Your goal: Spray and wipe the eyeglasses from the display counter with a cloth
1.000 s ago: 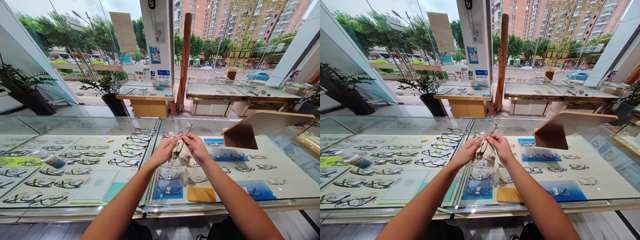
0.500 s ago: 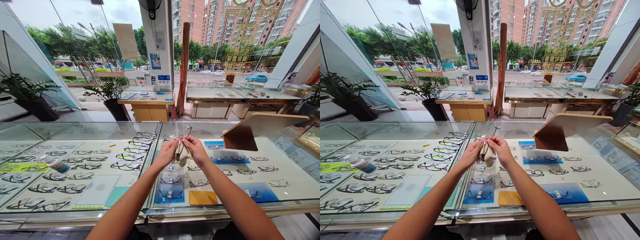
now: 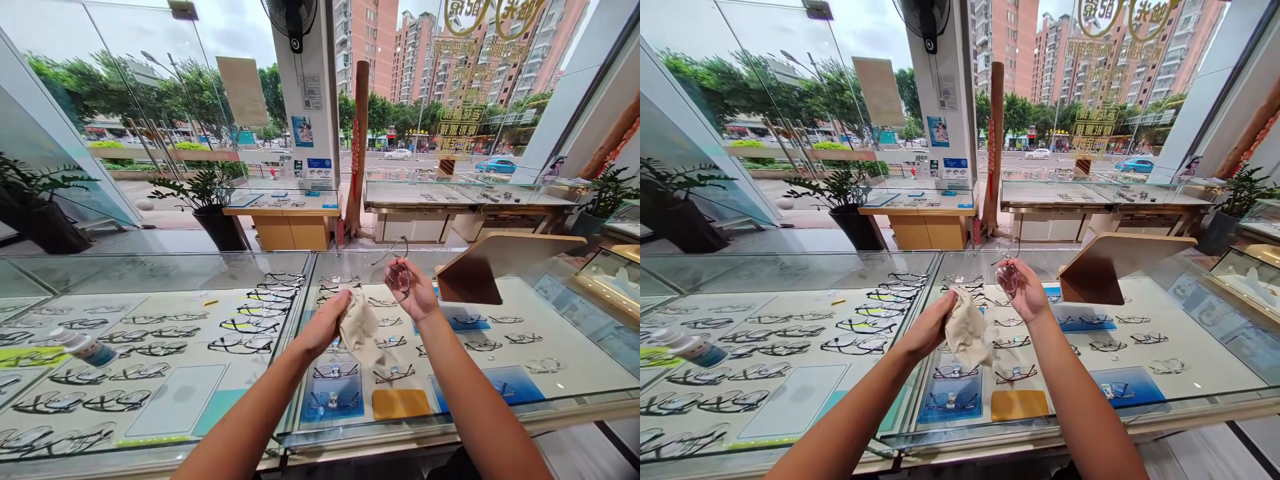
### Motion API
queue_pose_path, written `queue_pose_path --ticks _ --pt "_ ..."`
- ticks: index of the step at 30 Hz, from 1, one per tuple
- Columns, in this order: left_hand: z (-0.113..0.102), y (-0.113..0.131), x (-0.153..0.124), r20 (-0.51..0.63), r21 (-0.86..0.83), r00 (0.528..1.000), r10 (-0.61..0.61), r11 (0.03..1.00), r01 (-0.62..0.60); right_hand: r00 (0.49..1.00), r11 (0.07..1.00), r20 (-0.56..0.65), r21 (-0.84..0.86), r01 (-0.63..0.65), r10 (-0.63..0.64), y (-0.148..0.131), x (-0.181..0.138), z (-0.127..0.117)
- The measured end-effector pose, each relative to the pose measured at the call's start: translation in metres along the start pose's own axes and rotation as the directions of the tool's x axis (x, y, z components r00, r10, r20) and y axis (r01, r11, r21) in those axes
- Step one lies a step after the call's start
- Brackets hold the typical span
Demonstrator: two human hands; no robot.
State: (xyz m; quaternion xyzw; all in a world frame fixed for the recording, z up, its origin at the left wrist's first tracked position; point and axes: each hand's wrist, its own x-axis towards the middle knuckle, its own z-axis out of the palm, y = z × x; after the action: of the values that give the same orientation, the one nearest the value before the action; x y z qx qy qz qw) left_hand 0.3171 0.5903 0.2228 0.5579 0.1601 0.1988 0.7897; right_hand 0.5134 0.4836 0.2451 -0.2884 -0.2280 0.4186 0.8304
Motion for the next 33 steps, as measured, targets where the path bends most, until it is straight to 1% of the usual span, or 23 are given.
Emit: queue_pose_path --ticks 2,4,5,6,8,11,14,17,18,20,22,24,27,29,33 --pt "0.009 -0.006 -0.004 0.119 0.002 0.992 -0.044 0.999 0.044 1.000 1.000 0.021 -0.001 -0.013 0.013 0.000 0.000 0.001" --pt "0.018 -0.014 -0.006 0.236 0.011 0.970 -0.054 0.999 0.053 0.999 1.000 0.032 -0.027 -0.014 0.015 0.001 0.000 0.001" --pt "0.022 -0.017 -0.006 0.271 0.014 0.961 -0.050 0.999 0.048 0.999 0.999 0.037 -0.046 -0.011 0.012 0.001 0.000 0.001" --pt "0.025 -0.020 -0.006 0.281 0.013 0.959 -0.045 0.999 0.043 0.999 0.998 0.042 -0.063 -0.003 0.006 0.002 0.000 0.001" --pt "0.028 -0.023 -0.005 0.238 -0.006 0.971 -0.024 1.000 0.026 0.998 0.996 0.057 -0.093 0.016 -0.010 0.003 0.000 0.001" --pt "0.027 -0.019 -0.002 0.107 -0.068 0.994 0.036 0.997 -0.029 0.996 0.990 0.088 -0.137 0.043 -0.031 0.007 -0.002 0.003" --pt "0.022 -0.010 0.001 0.022 -0.091 0.995 0.100 0.991 -0.098 0.994 0.975 0.099 -0.212 0.069 -0.049 0.012 -0.003 0.006" --pt "0.017 -0.006 0.004 -0.069 -0.049 0.983 0.168 0.984 -0.171 0.989 0.946 0.090 -0.294 0.136 -0.114 0.019 -0.002 0.008" --pt "0.015 -0.006 0.004 -0.116 -0.021 0.971 0.210 0.977 -0.214 0.985 0.932 0.085 -0.323 0.167 -0.147 0.022 -0.001 0.008" --pt "0.013 -0.007 0.005 -0.195 0.067 0.927 0.320 0.947 -0.313 0.974 0.891 0.080 -0.392 0.228 -0.214 0.029 -0.002 0.009" --pt "0.012 -0.010 0.004 -0.205 0.202 0.886 0.415 0.904 -0.376 0.962 0.847 0.086 -0.459 0.268 -0.259 0.038 -0.005 0.012" --pt "0.013 -0.014 0.002 -0.150 0.366 0.861 0.486 0.836 -0.408 0.952 0.806 0.091 -0.512 0.297 -0.293 0.047 -0.010 0.017" --pt "0.015 -0.021 -0.001 -0.057 0.563 0.809 0.586 0.688 -0.459 0.923 0.729 0.085 -0.588 0.350 -0.375 0.058 -0.018 0.023" --pt "0.016 -0.025 -0.001 -0.013 0.621 0.774 0.633 0.612 -0.490 0.908 0.699 0.079 -0.612 0.370 -0.411 0.061 -0.020 0.023" --pt "0.017 -0.028 0.000 0.080 0.644 0.728 0.681 0.522 -0.559 0.898 0.680 0.060 -0.633 0.371 -0.435 0.056 -0.013 0.015"
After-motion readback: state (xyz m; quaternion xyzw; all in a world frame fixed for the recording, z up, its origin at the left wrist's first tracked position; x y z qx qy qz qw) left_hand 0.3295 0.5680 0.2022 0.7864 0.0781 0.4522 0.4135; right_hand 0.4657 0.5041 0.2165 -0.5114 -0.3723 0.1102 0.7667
